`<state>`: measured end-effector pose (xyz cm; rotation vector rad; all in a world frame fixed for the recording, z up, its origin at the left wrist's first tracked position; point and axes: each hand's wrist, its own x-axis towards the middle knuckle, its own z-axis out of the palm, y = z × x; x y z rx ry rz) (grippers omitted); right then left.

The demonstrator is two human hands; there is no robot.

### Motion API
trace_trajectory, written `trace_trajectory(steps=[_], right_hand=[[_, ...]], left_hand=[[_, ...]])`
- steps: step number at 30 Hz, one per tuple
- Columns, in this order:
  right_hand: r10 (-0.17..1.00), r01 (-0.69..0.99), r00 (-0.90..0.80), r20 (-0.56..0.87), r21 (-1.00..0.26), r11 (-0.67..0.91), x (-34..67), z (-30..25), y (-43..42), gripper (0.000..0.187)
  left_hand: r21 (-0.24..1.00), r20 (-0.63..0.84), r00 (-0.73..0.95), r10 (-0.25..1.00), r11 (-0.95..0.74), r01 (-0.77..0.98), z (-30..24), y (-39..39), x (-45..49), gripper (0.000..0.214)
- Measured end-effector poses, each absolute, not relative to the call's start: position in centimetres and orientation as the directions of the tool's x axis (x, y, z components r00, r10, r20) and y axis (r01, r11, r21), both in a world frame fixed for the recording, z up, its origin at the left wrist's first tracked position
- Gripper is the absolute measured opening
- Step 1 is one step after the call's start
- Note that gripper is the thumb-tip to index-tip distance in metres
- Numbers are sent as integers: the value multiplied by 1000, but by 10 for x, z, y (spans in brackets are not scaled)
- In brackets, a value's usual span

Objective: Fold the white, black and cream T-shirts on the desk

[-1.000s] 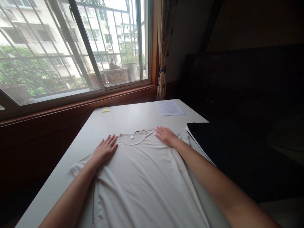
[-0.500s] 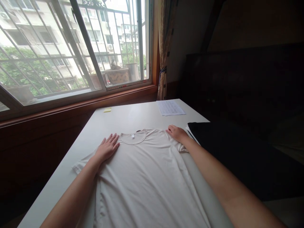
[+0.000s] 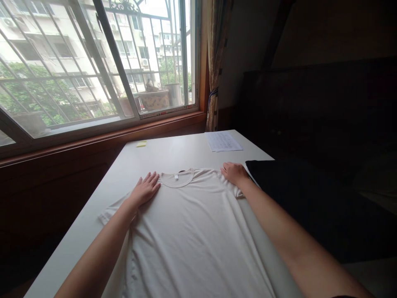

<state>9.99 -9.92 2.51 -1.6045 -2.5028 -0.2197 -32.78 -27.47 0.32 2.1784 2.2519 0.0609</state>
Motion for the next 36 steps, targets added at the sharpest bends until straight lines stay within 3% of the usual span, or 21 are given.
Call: trace_trajectory(steps=[3,6,9,11,21,36], right_hand=[[837,883,-452,307,21,469,84,30,-105,28],[723,762,-567,395,-80,642,59,30,-112,29],[572,550,-739,357,-171,818,31,19,-122,35],[535,496,-786,309,-201,845,17,7,-129,42],[657,625,-747,99,-235,745,10,-3,-131,64],[819,796,-562,117,-191,574,97,-14,-95,61]], left_hand=[[25,88,-58,994,56,998,6,-276,-319,60],[12,185,-86,979,85,996,8,-283,-303,55],[10,239,-88,967,88,996,6,-291,-286,50],[7,239,-84,967,85,996,2,-294,-278,50],[43,88,-151,985,147,988,-3,-285,-291,63],[18,43,-147,988,146,989,1,-287,-290,66]])
